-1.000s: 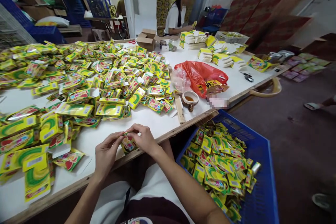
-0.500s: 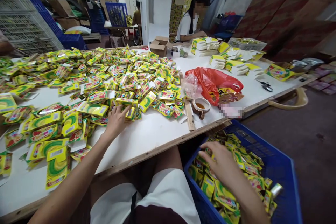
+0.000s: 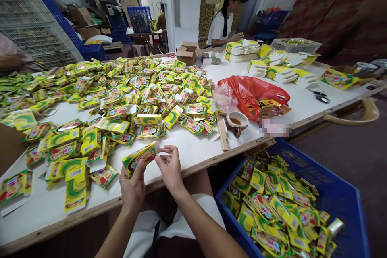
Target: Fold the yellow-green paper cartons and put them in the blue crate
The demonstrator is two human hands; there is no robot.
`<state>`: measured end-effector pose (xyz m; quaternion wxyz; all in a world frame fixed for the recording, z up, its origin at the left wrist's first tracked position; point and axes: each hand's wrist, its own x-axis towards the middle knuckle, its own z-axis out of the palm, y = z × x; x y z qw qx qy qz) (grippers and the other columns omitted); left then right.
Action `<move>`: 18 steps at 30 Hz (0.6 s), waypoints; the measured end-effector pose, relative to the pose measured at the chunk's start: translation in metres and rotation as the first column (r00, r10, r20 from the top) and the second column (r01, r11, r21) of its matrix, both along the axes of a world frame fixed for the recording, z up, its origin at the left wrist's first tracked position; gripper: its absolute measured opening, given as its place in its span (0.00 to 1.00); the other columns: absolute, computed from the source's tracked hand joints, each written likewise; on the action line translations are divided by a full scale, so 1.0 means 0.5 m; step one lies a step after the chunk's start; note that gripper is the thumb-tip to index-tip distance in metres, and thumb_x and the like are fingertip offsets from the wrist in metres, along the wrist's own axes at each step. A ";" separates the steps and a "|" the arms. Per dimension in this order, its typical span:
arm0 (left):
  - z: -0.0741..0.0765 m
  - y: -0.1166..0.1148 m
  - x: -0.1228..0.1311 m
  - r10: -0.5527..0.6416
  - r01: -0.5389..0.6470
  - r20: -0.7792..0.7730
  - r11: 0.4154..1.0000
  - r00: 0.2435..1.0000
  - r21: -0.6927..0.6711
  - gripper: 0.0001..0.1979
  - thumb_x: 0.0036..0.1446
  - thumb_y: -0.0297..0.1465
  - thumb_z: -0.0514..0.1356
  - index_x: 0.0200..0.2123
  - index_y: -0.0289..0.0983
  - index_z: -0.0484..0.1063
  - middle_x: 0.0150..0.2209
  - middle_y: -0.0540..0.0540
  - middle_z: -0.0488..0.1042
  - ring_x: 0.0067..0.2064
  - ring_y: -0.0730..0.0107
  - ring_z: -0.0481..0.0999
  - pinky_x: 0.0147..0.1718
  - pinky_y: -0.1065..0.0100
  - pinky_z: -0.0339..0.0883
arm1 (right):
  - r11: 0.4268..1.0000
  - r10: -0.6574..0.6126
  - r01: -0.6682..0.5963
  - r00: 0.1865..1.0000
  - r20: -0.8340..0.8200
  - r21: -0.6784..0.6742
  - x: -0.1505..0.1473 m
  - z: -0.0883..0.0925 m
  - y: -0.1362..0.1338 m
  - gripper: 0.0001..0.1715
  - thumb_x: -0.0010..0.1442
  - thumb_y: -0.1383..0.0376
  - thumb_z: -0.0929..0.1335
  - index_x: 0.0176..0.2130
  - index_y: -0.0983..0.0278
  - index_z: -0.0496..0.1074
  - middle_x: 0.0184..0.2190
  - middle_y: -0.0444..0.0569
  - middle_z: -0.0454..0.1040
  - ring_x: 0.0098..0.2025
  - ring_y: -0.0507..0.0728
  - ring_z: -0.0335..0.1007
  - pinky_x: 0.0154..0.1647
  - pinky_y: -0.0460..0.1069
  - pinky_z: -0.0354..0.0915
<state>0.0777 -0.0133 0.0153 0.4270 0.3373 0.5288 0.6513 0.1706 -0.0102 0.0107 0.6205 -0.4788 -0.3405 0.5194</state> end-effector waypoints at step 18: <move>-0.025 0.031 -0.062 -0.546 0.550 -0.276 0.832 0.791 -0.070 0.17 0.56 0.35 0.58 0.49 0.39 0.63 0.41 0.44 0.74 0.41 0.66 0.75 0.41 0.64 0.70 | 0.969 0.146 -0.219 0.883 0.446 0.116 0.069 -0.018 0.026 0.13 0.56 0.69 0.65 0.43 0.61 0.65 0.37 0.47 0.74 0.40 0.54 0.71 0.43 0.49 0.65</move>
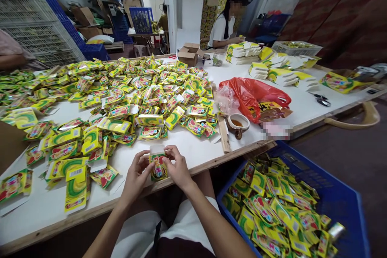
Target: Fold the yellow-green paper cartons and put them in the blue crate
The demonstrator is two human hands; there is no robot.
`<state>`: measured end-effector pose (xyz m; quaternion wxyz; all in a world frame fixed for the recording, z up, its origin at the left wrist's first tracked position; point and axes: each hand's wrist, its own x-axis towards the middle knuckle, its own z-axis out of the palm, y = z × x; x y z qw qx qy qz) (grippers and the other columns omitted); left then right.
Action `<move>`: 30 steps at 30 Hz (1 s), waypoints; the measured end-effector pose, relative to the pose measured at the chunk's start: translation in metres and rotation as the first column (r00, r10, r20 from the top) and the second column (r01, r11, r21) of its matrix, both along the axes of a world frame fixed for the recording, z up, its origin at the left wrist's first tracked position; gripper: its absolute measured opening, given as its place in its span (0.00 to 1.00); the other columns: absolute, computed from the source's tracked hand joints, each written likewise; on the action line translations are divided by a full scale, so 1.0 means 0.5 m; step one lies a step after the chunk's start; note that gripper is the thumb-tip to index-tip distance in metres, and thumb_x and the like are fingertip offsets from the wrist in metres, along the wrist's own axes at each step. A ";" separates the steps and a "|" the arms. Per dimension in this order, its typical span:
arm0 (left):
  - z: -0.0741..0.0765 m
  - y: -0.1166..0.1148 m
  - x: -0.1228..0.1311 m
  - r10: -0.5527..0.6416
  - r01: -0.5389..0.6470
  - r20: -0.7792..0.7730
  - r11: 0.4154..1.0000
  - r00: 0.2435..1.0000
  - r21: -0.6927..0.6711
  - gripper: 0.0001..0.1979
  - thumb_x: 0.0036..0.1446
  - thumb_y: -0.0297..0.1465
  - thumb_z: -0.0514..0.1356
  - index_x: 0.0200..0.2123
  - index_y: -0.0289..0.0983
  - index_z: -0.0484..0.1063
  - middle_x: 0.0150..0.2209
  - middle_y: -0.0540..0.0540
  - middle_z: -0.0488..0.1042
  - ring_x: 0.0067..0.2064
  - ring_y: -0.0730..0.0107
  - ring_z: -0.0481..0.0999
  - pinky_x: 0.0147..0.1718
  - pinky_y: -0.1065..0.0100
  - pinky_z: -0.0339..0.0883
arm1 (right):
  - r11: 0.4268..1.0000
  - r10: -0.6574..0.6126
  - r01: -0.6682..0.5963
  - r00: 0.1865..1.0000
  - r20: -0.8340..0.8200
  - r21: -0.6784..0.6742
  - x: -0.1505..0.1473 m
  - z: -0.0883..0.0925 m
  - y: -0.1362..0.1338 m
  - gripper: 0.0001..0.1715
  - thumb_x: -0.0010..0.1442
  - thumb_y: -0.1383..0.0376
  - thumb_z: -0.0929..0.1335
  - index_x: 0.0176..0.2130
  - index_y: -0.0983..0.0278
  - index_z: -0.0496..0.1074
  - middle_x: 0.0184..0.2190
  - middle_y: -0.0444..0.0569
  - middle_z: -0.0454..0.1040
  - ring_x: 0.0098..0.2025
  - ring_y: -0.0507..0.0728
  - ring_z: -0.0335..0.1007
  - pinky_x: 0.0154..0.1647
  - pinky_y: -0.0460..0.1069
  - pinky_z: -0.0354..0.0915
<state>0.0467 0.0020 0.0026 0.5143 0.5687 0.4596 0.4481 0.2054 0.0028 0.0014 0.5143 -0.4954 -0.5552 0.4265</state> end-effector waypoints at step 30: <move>0.000 0.003 0.005 0.191 -0.191 0.034 0.982 0.981 -0.002 0.11 0.53 0.36 0.61 0.37 0.36 0.75 0.38 0.44 0.78 0.40 0.65 0.76 0.42 0.65 0.69 | 0.991 0.101 -0.116 0.974 0.203 0.061 -0.022 0.035 0.031 0.06 0.58 0.66 0.66 0.33 0.63 0.74 0.29 0.46 0.75 0.32 0.54 0.70 0.36 0.48 0.66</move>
